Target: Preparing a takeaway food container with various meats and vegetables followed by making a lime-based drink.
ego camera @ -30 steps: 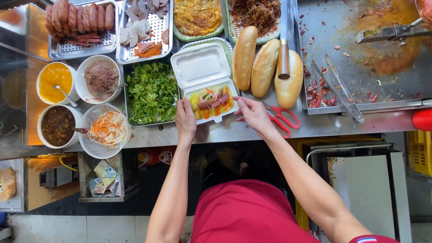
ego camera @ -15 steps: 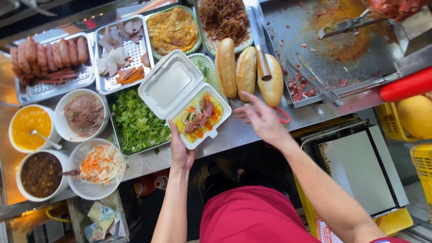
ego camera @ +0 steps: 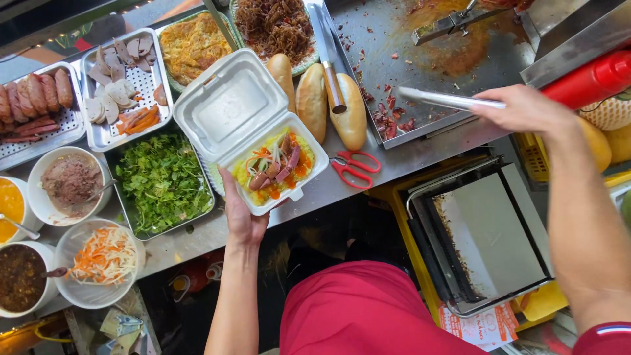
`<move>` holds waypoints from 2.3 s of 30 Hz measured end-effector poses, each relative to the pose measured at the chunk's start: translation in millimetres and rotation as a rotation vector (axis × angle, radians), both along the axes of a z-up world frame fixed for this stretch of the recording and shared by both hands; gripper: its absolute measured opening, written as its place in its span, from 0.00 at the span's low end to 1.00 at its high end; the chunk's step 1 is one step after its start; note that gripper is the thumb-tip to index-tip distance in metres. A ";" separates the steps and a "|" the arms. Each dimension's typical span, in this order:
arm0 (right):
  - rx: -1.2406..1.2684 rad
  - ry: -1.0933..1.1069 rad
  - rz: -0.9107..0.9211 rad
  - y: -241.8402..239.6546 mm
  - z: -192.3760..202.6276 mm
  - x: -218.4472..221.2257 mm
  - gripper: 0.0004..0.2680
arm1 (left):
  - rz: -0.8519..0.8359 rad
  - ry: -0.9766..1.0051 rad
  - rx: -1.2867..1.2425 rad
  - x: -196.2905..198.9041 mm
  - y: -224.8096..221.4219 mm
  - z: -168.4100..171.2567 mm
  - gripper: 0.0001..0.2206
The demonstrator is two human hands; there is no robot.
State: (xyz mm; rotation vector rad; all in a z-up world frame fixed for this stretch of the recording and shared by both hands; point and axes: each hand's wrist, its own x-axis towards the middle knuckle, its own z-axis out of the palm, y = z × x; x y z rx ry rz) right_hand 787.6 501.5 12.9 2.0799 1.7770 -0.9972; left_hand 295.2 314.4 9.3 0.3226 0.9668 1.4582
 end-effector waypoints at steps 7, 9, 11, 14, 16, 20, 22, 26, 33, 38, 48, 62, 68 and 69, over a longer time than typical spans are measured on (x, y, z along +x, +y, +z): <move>-0.077 0.026 0.239 43.2 -31.2 50.8 0.15 | 0.068 -0.004 -0.010 64.9 4.1 -14.5 0.34; -0.166 0.226 0.209 35.8 -33.9 19.2 0.16 | 0.067 0.003 -0.056 78.5 5.6 -11.4 0.35; -0.116 0.276 0.197 22.8 -32.7 1.7 0.16 | 0.046 0.007 -0.052 89.4 9.2 -7.0 0.36; -0.006 0.321 0.172 6.8 -13.5 -7.1 0.15 | 0.016 0.027 -0.058 98.3 15.3 -10.3 0.38; 0.057 0.322 0.166 1.8 0.7 2.1 0.15 | 0.013 0.049 -0.066 102.5 21.5 -19.9 0.39; 0.181 0.533 0.140 2.2 28.7 30.5 0.12 | 0.015 -0.002 -0.043 109.3 36.9 -47.3 0.39; 0.251 0.661 0.167 -0.1 45.4 27.8 0.12 | 0.016 -0.007 -0.014 115.6 45.5 -50.9 0.40; 0.229 0.567 0.245 -16.2 91.3 -24.2 0.13 | -0.039 -0.106 -0.011 134.6 62.8 -44.5 0.38; 0.621 0.463 0.585 -39.5 126.1 -36.3 0.15 | -0.125 -0.140 0.025 132.2 63.2 -42.0 0.36; 0.323 0.353 0.166 -20.5 58.7 25.3 0.15 | -0.069 -0.076 -0.024 114.4 56.3 -39.7 0.36; 0.575 0.314 0.342 -70.9 -57.2 3.4 0.17 | -0.030 -0.003 -0.087 112.5 43.5 -41.3 0.41; 0.742 0.500 0.397 -62.5 42.1 9.1 0.14 | -0.040 -0.021 -0.065 129.2 68.4 -47.0 0.40; 0.848 0.408 0.656 -56.8 80.3 -16.8 0.14 | -0.123 -0.106 -0.028 142.1 79.1 -42.8 0.41; 0.866 0.290 0.701 -55.4 88.1 -22.9 0.14 | -0.136 -0.126 -0.045 143.1 80.3 -40.4 0.40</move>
